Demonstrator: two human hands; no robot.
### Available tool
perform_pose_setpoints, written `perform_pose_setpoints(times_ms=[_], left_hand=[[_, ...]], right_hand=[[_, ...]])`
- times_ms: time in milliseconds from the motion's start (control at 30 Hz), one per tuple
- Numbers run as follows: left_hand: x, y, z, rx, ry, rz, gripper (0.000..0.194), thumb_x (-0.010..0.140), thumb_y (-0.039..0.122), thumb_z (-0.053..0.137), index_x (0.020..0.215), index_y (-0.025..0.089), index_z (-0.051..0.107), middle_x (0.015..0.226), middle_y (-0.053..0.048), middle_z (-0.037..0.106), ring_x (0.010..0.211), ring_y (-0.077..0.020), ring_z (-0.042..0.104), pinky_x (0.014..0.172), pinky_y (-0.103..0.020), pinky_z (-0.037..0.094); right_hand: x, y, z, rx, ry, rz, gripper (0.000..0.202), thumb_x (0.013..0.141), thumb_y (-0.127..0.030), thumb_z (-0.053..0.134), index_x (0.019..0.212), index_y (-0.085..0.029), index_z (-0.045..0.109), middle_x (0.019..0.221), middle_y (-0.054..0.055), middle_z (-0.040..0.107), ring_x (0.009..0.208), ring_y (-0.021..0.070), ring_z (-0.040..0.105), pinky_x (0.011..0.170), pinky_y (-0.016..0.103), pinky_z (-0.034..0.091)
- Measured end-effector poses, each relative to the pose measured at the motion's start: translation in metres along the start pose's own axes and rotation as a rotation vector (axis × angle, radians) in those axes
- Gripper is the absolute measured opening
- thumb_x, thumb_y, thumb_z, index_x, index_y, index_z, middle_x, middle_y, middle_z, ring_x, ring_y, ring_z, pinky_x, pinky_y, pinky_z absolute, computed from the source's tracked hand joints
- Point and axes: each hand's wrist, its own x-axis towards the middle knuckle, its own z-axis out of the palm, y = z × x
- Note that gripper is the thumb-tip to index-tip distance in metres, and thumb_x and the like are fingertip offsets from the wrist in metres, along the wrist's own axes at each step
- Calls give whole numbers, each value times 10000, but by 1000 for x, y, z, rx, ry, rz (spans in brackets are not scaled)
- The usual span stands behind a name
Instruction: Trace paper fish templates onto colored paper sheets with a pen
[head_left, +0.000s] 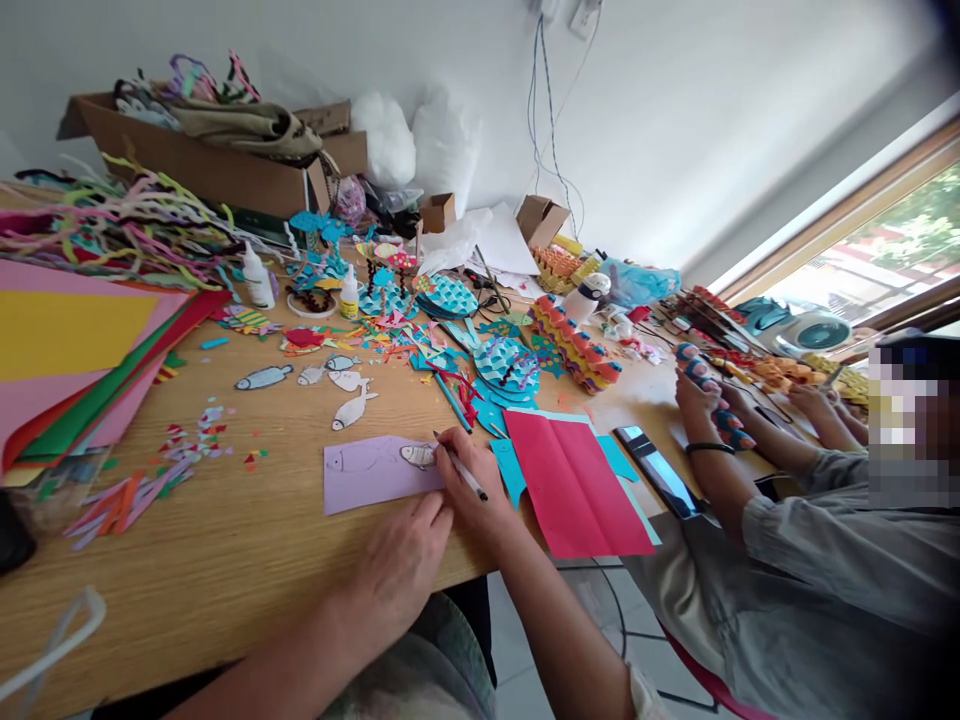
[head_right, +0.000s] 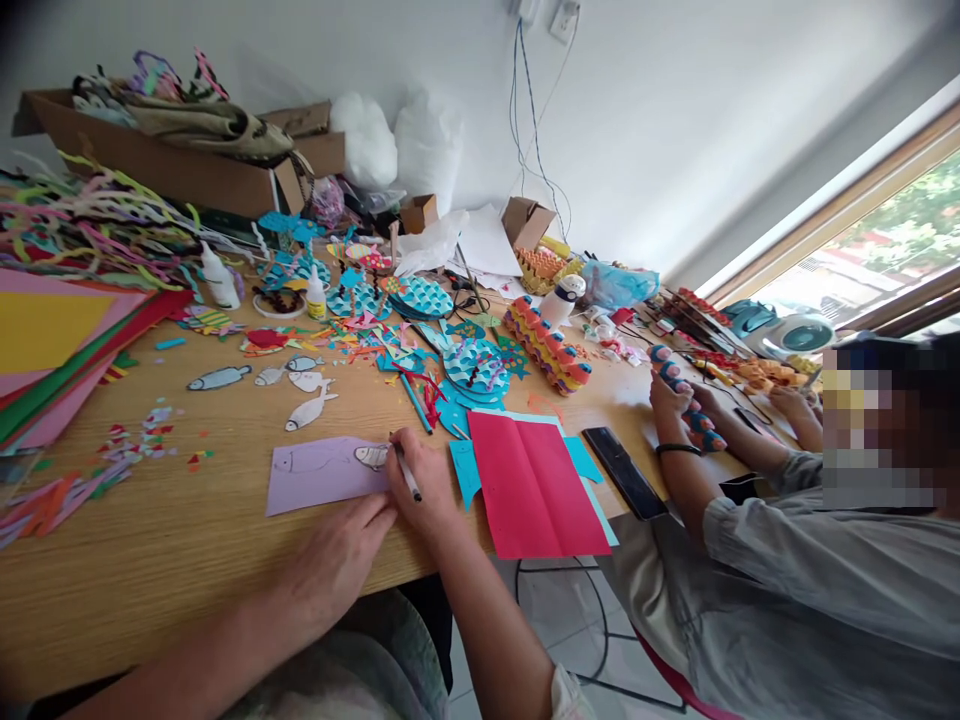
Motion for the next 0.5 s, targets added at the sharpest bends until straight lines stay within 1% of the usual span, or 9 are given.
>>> perform_pose_setpoints(times_ms=[67,133,233,367,500], left_hand=[[3,-1,1,40,13,-50,400,832,42,308,1157,172,504,1196,-100,526,986,-215,562,868,-362,461],[8,-3,-2,70,30,-98,415,844,61,306,1218,154,462,1258,-114,489,1001,-224,566,866,-364,468],[16,-3,-7,83,25,-124,427,856,92,317,1270,129,414,1325,-134,434,1009,-225,570,859,-350,476],[23,-2,-8,114,1,-144,416,869,134,321,1272,130,424,1295,-144,466,925,-225,602,773,-341,504],[25,-3,-3,136,3,-159,422,861,111,306,1258,128,447,1274,-155,479,846,-213,617,704,-329,512]], right_hand=[[0,1,0,10,-2,-10,142,840,-247,419,915,-200,531,726,15,626,675,159,592,596,236,385],[0,3,0,18,-6,-23,144,849,-263,415,915,-202,528,728,14,624,676,159,592,594,236,384],[1,4,0,13,-19,-35,150,854,-281,415,916,-202,526,739,12,624,667,155,586,598,237,385],[3,5,-1,-1,-36,-40,137,845,-271,426,910,-205,527,747,12,626,665,151,585,606,234,390],[5,5,-2,-1,-50,-48,133,841,-257,421,901,-207,528,757,20,638,676,157,592,614,239,396]])
